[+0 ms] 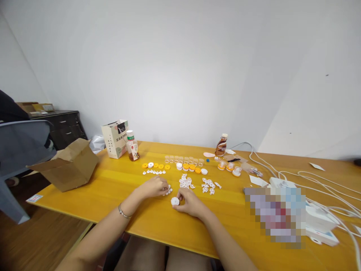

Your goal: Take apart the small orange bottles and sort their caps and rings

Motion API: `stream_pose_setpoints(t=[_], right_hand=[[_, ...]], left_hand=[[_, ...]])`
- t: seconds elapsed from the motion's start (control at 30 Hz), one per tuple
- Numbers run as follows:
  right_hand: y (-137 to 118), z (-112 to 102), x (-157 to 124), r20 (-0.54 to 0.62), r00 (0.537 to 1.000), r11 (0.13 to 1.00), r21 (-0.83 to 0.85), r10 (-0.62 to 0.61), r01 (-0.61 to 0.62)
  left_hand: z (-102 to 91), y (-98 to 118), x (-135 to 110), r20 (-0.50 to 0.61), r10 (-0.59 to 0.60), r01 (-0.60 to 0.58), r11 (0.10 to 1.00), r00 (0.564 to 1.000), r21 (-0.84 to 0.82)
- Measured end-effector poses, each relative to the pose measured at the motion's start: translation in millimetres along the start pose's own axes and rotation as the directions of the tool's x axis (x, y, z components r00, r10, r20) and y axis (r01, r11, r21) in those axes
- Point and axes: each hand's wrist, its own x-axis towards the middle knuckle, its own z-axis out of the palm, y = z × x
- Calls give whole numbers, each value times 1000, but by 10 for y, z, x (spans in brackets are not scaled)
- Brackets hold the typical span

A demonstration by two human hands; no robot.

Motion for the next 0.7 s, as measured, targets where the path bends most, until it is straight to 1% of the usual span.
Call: stream_pose_setpoints(t=[0.07,0.17,0.27,0.33,0.4,0.57,0.7], right_hand=[[6,7,1,-7,1000,1000,0,-8,8],[14,21,5,-17,1000,1000,-6,-20,20],[26,35,12,-25,999,1000,-6,-30,30],[33,39,16,-17,999,999,2,-37,37],[36,38,18,-13,999,999,9,-39,39],[34,31,17,-12,999,999,-11,-38,38],[43,42,22,-14,999,999,-26,-40,40]], left_hand=[[-24,46,-4,-27,27,-28,999,999,-46],[-39,144,0,-67,106,-116,979,992,-169],[-3,233,21,-57,209,-216,929,976,-299],[42,261,40,-41,251,-249,901,967,-355],[86,263,53,-29,256,-247,890,966,-383],[127,244,65,8,220,-200,897,975,-395],[130,261,78,-6,216,-202,903,976,-379]])
